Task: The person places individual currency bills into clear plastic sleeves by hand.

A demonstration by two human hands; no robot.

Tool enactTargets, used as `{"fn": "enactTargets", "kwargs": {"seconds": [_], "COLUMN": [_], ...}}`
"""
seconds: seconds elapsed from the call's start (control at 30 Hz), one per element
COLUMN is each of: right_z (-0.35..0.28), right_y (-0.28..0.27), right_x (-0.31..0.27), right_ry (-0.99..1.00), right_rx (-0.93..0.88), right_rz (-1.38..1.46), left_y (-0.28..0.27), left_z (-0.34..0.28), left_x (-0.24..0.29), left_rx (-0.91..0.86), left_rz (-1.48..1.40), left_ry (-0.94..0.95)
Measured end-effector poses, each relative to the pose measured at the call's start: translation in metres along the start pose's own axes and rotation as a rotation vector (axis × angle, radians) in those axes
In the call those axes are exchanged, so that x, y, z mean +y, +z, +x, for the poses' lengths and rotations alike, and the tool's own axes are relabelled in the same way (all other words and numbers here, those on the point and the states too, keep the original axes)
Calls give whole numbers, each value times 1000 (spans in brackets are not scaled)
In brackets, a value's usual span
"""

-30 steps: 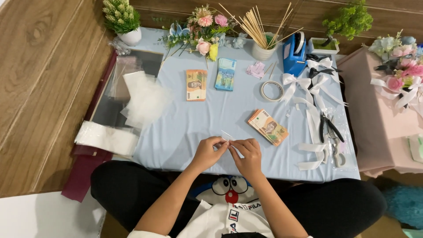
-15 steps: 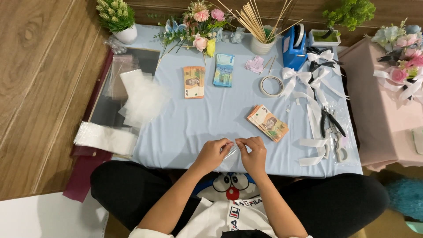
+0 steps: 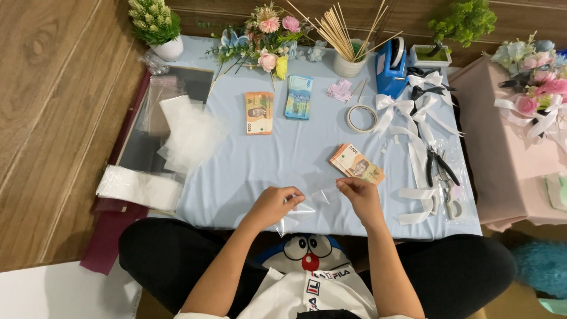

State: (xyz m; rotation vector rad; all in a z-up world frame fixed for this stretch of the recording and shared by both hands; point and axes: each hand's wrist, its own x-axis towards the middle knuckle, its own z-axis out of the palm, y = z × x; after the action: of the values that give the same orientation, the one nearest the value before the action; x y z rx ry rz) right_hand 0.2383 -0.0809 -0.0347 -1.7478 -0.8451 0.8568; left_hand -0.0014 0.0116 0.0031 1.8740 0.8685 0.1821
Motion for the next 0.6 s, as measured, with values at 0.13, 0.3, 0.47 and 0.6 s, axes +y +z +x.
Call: {"fn": "enactTargets", "kwargs": {"seconds": [0.13, 0.3, 0.47, 0.6], "right_z": [2, 14, 28, 26], "right_y": [-13, -21, -9, 14], "right_x": [-4, 9, -9, -37], "right_ry": [34, 163, 61, -210], "right_rx": [-116, -270, -132, 69], "right_rz": [242, 484, 335, -51], "left_y": [-10, -18, 3, 14], "left_z": [7, 12, 25, 26], "left_x": [-17, -38, -61, -44], "left_rx": [-23, 97, 630, 585], "left_rz": [-109, -40, 209, -399], "left_ry": [-36, -135, 49, 185]}}
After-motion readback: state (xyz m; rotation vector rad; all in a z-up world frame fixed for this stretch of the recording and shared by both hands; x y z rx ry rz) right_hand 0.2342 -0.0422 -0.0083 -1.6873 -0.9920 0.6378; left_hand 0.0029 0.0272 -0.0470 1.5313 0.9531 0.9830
